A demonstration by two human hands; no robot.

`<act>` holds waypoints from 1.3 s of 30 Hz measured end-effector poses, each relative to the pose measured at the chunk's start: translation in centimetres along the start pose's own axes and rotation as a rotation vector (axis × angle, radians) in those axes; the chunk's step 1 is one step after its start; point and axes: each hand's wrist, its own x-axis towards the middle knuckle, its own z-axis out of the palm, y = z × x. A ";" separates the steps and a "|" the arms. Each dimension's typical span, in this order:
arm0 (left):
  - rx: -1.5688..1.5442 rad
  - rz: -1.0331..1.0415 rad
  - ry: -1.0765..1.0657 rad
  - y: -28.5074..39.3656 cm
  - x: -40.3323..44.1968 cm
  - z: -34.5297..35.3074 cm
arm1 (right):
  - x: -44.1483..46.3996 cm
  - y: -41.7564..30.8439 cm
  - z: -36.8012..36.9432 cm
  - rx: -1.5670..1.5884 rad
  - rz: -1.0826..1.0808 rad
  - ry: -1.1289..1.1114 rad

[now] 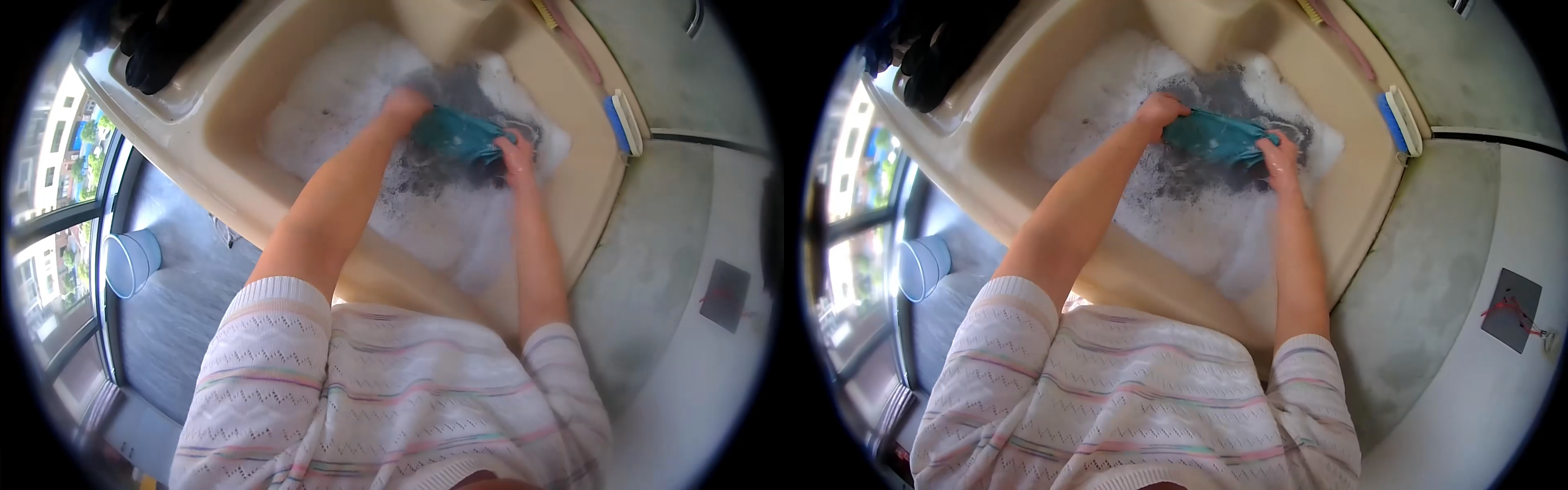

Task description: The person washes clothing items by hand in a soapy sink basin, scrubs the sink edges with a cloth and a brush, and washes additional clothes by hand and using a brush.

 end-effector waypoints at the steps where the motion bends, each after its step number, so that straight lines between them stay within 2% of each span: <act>1: -0.113 -0.038 -0.009 0.9 -0.9 -0.3 | 0.4 0.0 -0.9 0.180 0.051 0.026; 4: -0.430 -0.270 -0.070 4.2 -4.2 1.3 | 0.5 -0.3 1.9 0.211 0.021 0.062; 5: -0.525 -0.340 -0.085 4.6 -4.8 2.1 | -0.3 -0.9 4.1 0.125 -0.071 -0.025; 7: -0.610 -0.372 -0.227 4.8 -5.1 2.5 | -2.4 -3.5 8.0 -0.086 -0.218 -0.025; 8: -0.692 -0.318 -0.201 4.1 -4.5 2.8 | -3.6 -5.0 9.8 -0.185 -0.297 -0.030; 9: -0.876 -0.115 -0.306 1.6 -1.5 3.1 | -5.1 -6.2 11.4 -0.230 -0.467 0.010; 10: -0.767 0.012 -0.287 0.6 0.0 3.2 | -5.6 -6.2 12.5 -0.302 -0.595 0.039; 12: -0.079 0.145 -0.091 1.7 -0.3 3.7 | -5.2 -6.0 13.4 -0.447 -0.864 0.114; 14: 0.629 0.288 0.050 3.0 -0.9 4.2 | -0.3 -4.8 12.2 -0.550 -0.633 0.398; 15: 0.878 0.345 0.082 3.3 -1.3 4.7 | 2.8 -3.8 10.1 -0.583 -0.573 0.387; 16: 1.047 0.385 0.111 3.6 -1.4 5.2 | 5.2 -2.9 8.7 -0.615 -0.512 0.383; 18: 1.191 0.403 0.106 4.3 -1.3 5.8 | 5.5 -2.2 8.2 -0.599 -0.554 0.405; 19: 0.774 0.225 0.112 4.6 -1.3 5.3 | 4.2 -2.8 8.2 -0.601 -0.575 0.411; 21: -0.065 -0.126 0.104 4.4 -1.2 4.3 | -2.1 -5.2 10.7 -0.547 -0.618 0.261; 22: 0.103 -0.034 0.146 3.3 0.7 4.5 | -4.4 -6.4 11.8 -0.513 -0.634 0.195; 23: 0.276 0.063 0.181 1.3 3.5 5.1 | -3.4 -4.8 11.6 -0.520 -0.722 0.235; 25: 1.091 0.498 0.085 3.9 -2.5 4.1 | 1.6 -0.6 9.1 -0.231 -0.462 0.221; 26: 0.620 0.307 0.120 5.0 -3.1 4.9 | 4.0 1.2 7.4 -0.091 -0.336 0.208; 27: 0.146 0.110 0.147 5.7 -3.3 5.6 | 4.7 2.6 5.2 0.031 -0.196 0.047; 28: -0.328 -0.091 0.166 6.4 -3.7 5.8 | 3.6 1.8 4.0 -0.075 -0.111 0.045; 29: -0.315 -0.103 0.202 6.5 -4.5 5.0 | 2.8 0.6 2.4 -0.185 -0.026 0.040; 30: -0.097 -0.017 0.107 5.4 -3.5 4.3 | 2.0 -0.2 1.5 -0.299 0.064 0.032; 31: 0.125 0.070 0.012 4.6 -2.8 2.5 | 2.4 0.5 0.7 -0.195 0.080 0.094; 33: 0.409 0.120 -0.011 5.2 -3.8 1.8 | 3.6 1.9 -1.1 0.028 0.108 0.231; 34: 0.549 0.148 -0.017 5.9 -5.0 1.2 | 2.8 1.0 0.1 0.043 0.048 0.172; 35: 0.073 -0.156 0.059 6.2 -5.3 2.3 | 2.1 0.5 2.0 0.057 -0.010 0.110; 37: -0.439 -0.452 0.088 6.0 -4.9 3.5 | -0.5 -1.8 6.4 0.077 -0.108 0.009; 38: -0.473 -0.447 0.044 5.5 -4.3 3.6 | -1.9 -3.3 8.3 0.079 -0.154 -0.032; 39: -0.448 -0.406 0.029 4.9 -3.7 3.7 | -3.7 -5.0 9.6 -0.056 -0.291 -0.012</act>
